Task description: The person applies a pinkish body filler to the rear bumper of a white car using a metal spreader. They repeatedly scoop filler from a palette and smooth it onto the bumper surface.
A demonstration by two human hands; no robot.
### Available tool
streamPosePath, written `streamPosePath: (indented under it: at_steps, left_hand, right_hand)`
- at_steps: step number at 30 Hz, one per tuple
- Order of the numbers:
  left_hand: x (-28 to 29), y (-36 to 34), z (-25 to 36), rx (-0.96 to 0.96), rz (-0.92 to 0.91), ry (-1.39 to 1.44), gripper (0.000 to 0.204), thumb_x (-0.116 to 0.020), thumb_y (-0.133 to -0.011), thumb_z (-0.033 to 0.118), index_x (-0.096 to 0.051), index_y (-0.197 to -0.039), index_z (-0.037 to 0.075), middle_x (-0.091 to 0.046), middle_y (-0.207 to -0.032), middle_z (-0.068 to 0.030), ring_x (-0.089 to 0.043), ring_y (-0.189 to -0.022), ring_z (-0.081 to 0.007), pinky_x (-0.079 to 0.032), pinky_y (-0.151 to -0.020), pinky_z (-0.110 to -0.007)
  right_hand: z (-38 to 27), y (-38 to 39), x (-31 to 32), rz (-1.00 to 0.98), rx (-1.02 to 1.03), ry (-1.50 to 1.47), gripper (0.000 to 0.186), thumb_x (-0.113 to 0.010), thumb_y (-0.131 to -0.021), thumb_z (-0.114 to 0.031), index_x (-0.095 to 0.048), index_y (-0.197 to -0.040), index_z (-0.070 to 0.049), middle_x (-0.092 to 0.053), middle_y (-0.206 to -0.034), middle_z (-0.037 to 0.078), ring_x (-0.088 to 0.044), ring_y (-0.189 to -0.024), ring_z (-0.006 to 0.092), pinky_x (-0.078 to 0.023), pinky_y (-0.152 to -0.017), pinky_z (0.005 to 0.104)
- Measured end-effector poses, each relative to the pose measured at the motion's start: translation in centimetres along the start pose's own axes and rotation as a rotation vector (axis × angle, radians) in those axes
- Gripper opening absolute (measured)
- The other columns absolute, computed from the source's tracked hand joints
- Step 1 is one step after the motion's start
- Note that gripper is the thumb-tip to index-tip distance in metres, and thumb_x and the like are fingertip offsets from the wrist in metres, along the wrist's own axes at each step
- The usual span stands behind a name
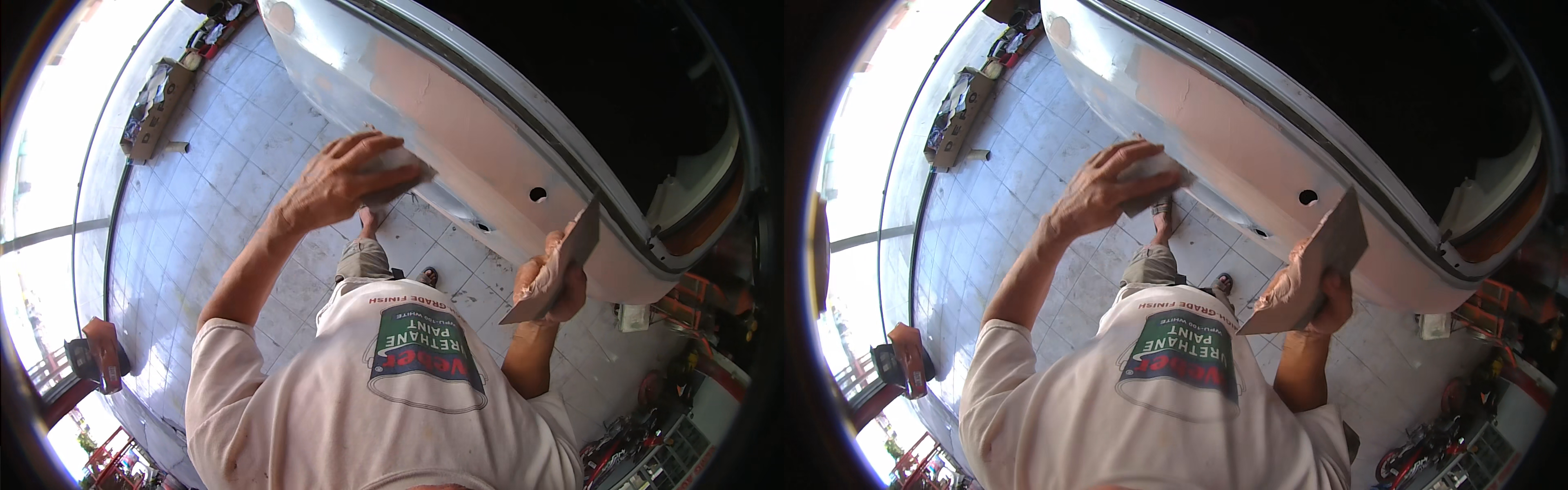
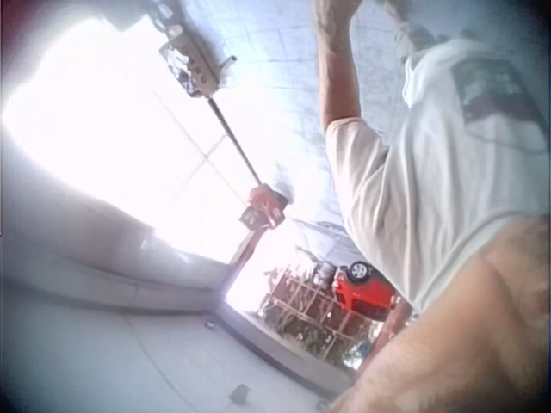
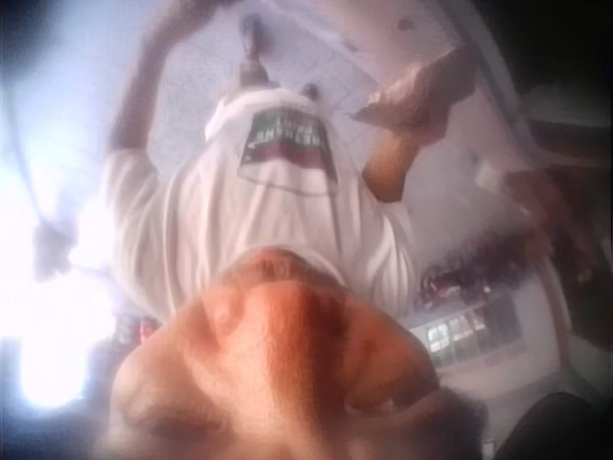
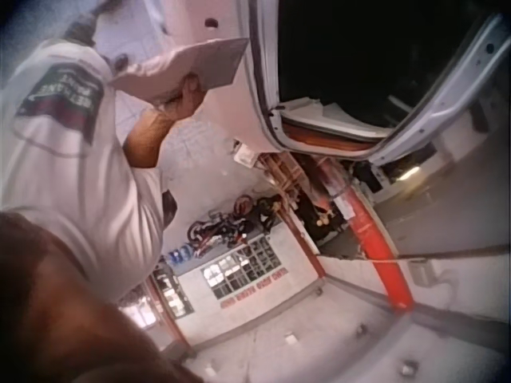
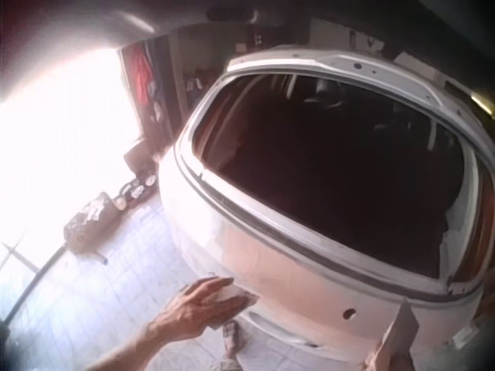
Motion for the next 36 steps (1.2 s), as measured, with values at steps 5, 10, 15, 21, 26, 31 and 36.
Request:
streamPosePath:
  at_steps: [5, 10, 15, 21, 26, 31, 36]
  left_hand:
    - [4.0, -4.8, -9.4, 0.275, 0.315, -0.156, 0.067, -0.068, -0.103, -0.001, -0.066, -0.161, 0.033, -0.059, -0.167, -0.0081, -0.063, -0.147, -0.0387, -0.058, -0.119, -0.051]
    - [2.3, -7.5, -11.4, 0.412, 0.353, -0.210, 0.071, -0.072, -0.098, 0.001, -0.068, -0.157, 0.039, -0.065, -0.157, -0.0057, -0.067, -0.139, -0.0384, -0.061, -0.114, -0.053]
    - [-0.6, -8.5, -2.1, 0.348, 0.369, -0.167, 0.077, -0.079, -0.087, -0.002, -0.072, -0.154, 0.035, -0.066, -0.153, -0.0025, -0.061, -0.144, -0.0373, -0.055, -0.118, -0.054]
    - [-5.7, -5.3, 4.9, 0.275, 0.195, -0.163, 0.090, -0.081, -0.079, -0.001, -0.069, -0.157, 0.042, -0.056, -0.164, -0.0043, -0.045, -0.158, -0.0367, -0.042, -0.124, -0.059]
    - [-7.1, -0.6, 3.8, 0.087, 0.032, -0.116, 0.083, -0.086, -0.083, 0.009, -0.069, -0.157, 0.041, -0.058, -0.160, -0.0030, -0.049, -0.156, -0.0323, -0.044, -0.123, -0.056]
    - [0.3, -1.6, -5.0, 0.282, 0.244, 0.002, 0.065, -0.073, -0.098, 0.004, -0.072, -0.155, 0.035, -0.063, -0.160, -0.0102, -0.066, -0.141, -0.0398, -0.059, -0.115, -0.052]
    - [4.0, -5.5, -14.5, 0.316, 0.362, -0.069, 0.048, -0.070, -0.108, 0.008, -0.075, -0.151, 0.029, -0.073, -0.148, -0.0105, -0.072, -0.132, -0.0377, -0.061, -0.111, -0.049]
  right_hand:
    - [-5.4, 3.2, 1.5, 0.167, 0.091, 0.135, 0.056, -0.057, -0.115, -0.023, -0.042, -0.161, 0.005, -0.060, -0.146, 0.018, -0.076, -0.112, 0.0300, -0.068, -0.082, 0.0455]
    - [-6.2, 3.4, 0.5, 0.156, 0.087, 0.276, 0.050, -0.055, -0.116, -0.025, -0.049, -0.156, 0.003, -0.062, -0.144, 0.015, -0.070, -0.119, 0.0252, -0.058, -0.093, 0.0447]
    - [-7.7, 5.9, 1.8, 0.295, 0.126, 0.481, 0.050, -0.053, -0.116, -0.025, -0.049, -0.157, 0.004, -0.062, -0.142, 0.015, -0.064, -0.114, 0.0234, -0.055, -0.090, 0.0440]
    - [-8.2, 6.9, 1.9, 0.544, 0.166, 0.519, 0.049, -0.054, -0.116, -0.025, -0.051, -0.155, 0.004, -0.061, -0.135, 0.014, -0.060, -0.108, 0.0217, -0.051, -0.087, 0.0430]
    - [-7.5, 4.8, 1.8, 0.346, 0.121, 0.429, 0.047, -0.056, -0.115, -0.026, -0.052, -0.151, 0.004, -0.060, -0.131, 0.013, -0.059, -0.106, 0.0215, -0.050, -0.086, 0.0430]
    - [-7.8, 5.3, 1.8, 0.550, 0.168, 0.496, 0.039, -0.058, -0.114, -0.027, -0.053, -0.137, 0.003, -0.050, -0.112, 0.008, -0.049, -0.091, 0.0184, -0.044, -0.077, 0.0403]
    - [-7.2, 3.5, 0.7, 0.395, 0.094, 0.485, 0.039, -0.059, -0.113, -0.028, -0.052, -0.135, 0.004, -0.048, -0.110, 0.008, -0.048, -0.091, 0.0178, -0.043, -0.078, 0.0387]
Point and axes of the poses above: each hand's wrist, its own y-axis away from the middle knuckle, its own x-axis out of the back of the hand, z = x × y, the point moved 7 cm from there along -y, towards the middle knuckle
